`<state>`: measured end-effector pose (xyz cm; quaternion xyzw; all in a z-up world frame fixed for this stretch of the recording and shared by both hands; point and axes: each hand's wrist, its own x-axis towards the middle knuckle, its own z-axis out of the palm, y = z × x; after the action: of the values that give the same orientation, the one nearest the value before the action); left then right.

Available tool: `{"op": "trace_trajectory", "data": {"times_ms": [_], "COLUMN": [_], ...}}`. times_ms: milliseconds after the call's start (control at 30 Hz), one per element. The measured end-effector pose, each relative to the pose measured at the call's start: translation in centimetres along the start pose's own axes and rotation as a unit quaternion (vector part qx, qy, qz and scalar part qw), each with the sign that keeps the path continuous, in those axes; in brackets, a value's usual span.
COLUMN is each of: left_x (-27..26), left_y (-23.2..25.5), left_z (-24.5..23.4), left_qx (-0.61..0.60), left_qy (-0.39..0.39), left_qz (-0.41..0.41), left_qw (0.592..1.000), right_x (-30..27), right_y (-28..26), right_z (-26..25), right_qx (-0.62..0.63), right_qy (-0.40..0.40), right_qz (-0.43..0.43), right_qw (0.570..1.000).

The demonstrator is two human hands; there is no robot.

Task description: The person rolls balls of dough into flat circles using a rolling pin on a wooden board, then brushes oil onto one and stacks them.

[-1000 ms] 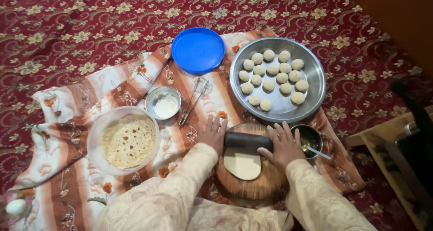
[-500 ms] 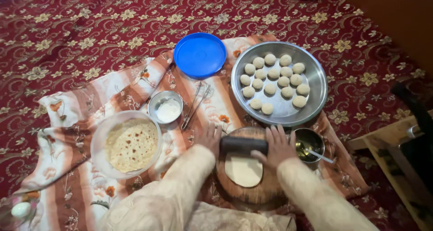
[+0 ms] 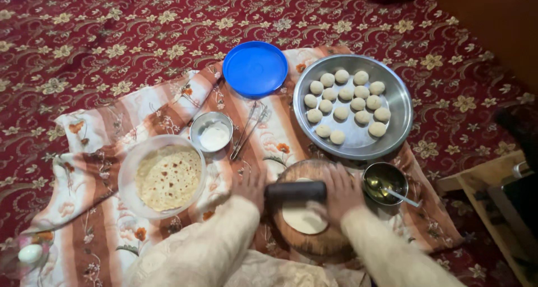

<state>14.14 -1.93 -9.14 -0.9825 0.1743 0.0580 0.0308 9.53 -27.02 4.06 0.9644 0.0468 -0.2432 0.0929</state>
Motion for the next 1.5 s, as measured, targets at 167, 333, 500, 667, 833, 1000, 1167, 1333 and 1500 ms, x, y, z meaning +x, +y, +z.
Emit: {"op": "trace_trajectory", "data": {"times_ms": [167, 333, 500, 667, 833, 1000, 1167, 1333, 1500], "left_x": [1.0, -8.2, -11.5, -12.9, -15.9, -16.5, -15.8, -15.9, -16.2], "left_y": [-1.1, 0.0, 1.1, 1.2, 2.0, 1.0, 1.0, 0.9, 0.8], "left_z": [-1.0, 1.0, 2.0, -1.5, -3.8, -2.9, -3.3, -4.7, -5.4], "left_qx": [-0.025, -0.074, -0.047, -0.164, -0.191, -0.205, -0.21, -0.243, -0.259], "left_qy": [-0.039, 0.054, 0.033, -0.003, 0.063, 0.191, 0.065, 0.087, 0.074], "left_qz": [-0.02, -0.006, 0.009, 0.089, 0.139, 0.159, 0.162, 0.171, 0.18], "left_qw": [0.999, 0.996, 0.998, 0.983, 0.97, 0.947, 0.962, 0.951, 0.946], "right_x": [2.0, -7.0, -12.5, -8.3, -0.9, 2.4, 4.0, 5.0, 4.3], "right_y": [-0.6, -2.4, -2.3, -0.1, -0.2, -0.6, 0.7, -0.2, -0.6], "right_z": [-3.8, -1.5, 3.4, 8.7, 10.6, 10.2, 11.8, 12.7, 10.3], "right_qx": [0.03, -0.065, 0.016, 0.311, 0.285, 0.412, 0.51, 0.701, 0.666], "right_qy": [0.048, -0.021, 0.032, 0.111, 0.247, 0.087, 0.047, 0.058, 0.039], "right_qz": [-0.018, -0.078, -0.109, 0.114, 0.142, 0.266, 0.171, 0.127, 0.053], "right_qw": [0.998, 0.995, 0.993, 0.937, 0.915, 0.867, 0.841, 0.699, 0.743]}}
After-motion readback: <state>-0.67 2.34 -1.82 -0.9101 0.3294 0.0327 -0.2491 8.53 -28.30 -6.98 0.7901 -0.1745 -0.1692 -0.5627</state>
